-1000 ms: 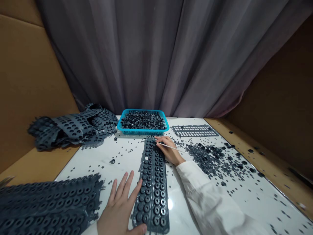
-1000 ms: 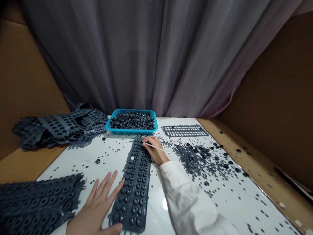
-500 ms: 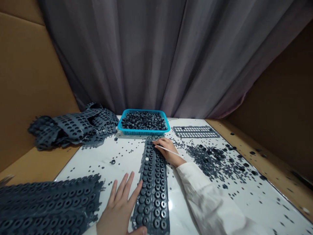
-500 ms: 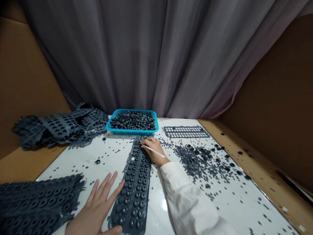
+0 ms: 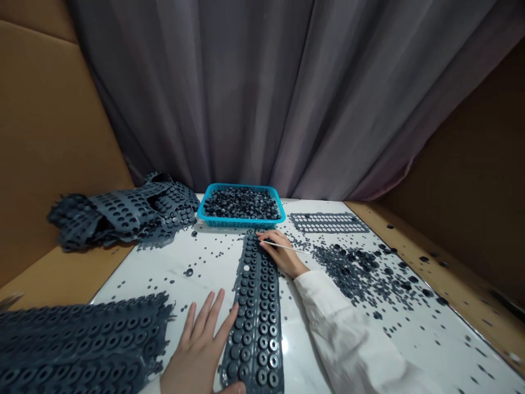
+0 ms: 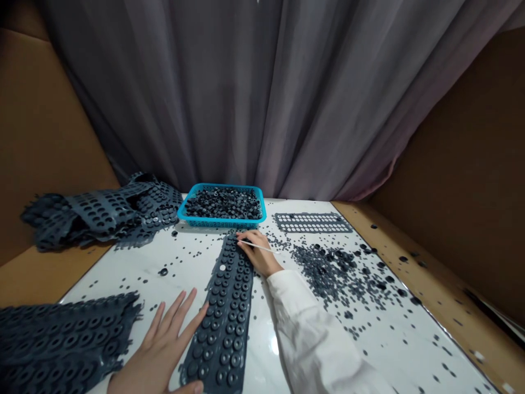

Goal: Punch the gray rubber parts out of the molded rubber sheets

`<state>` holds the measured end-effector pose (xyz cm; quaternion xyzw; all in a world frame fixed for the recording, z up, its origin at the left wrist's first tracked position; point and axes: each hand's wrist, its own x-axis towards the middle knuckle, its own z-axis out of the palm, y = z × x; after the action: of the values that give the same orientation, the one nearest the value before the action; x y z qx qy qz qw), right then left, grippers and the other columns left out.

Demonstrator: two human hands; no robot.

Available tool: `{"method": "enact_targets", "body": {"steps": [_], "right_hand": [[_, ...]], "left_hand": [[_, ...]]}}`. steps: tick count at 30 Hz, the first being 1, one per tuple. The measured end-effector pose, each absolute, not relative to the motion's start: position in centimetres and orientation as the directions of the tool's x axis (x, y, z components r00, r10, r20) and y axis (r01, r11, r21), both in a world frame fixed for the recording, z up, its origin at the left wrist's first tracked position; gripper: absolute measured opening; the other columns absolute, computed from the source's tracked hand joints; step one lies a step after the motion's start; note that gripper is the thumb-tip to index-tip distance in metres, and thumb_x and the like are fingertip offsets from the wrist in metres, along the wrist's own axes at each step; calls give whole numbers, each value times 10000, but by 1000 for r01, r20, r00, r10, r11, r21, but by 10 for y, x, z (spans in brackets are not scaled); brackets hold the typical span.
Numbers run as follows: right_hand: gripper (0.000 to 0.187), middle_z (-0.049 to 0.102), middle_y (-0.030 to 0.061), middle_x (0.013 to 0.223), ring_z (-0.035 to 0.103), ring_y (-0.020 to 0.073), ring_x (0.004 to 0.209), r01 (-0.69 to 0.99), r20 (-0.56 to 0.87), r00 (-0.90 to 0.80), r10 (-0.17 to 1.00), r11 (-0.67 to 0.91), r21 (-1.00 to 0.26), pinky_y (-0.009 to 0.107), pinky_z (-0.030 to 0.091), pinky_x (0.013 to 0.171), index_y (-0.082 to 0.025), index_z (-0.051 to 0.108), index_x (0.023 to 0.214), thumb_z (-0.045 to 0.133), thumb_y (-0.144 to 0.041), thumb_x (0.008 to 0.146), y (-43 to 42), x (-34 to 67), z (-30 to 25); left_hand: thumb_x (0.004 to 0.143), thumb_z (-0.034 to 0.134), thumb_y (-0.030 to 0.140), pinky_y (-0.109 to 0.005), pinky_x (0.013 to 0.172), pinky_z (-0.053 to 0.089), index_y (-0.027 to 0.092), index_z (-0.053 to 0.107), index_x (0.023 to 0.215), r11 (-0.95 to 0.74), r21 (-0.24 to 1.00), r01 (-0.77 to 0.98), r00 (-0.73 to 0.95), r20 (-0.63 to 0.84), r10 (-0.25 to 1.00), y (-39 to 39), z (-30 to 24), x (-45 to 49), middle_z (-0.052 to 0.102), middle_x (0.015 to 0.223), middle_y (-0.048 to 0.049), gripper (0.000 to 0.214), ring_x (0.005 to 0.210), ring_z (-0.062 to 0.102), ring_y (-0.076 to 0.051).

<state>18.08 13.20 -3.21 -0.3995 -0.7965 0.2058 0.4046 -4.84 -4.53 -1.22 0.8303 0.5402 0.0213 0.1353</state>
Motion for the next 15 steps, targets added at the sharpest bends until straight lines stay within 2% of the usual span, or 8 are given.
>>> {"method": "enact_targets", "body": {"steps": [5,10,15], "right_hand": [[126,660,67,1027,576,217,982,526,453,-377,808,589,-613,383,430,864,-221,601,924,501,-283,881,135,180,-33],[172,654,63,1015,561,212,960,669,399,-432,809,584,-459,340,415,836,-216,611,970,466,-273,898,137,180,-32],[216,642,58,868,558,212,860,802,446,-295,845,472,-365,300,404,762,-208,611,954,412,-285,913,141,185,-35]], "left_hand": [[732,428,714,-604,1048,116,323,164,1412,-370,280,886,420,-145,896,-42,-11,-51,91,1498,-52,828,1345,115,-384],[741,424,702,-614,1040,131,320,135,1416,-400,299,866,457,-152,876,-41,-13,-55,58,1498,-51,828,1341,109,-398],[719,466,696,-592,1053,126,314,168,1416,-398,254,881,430,-84,899,-44,-17,-53,73,1495,-52,848,1347,109,-377]]}}
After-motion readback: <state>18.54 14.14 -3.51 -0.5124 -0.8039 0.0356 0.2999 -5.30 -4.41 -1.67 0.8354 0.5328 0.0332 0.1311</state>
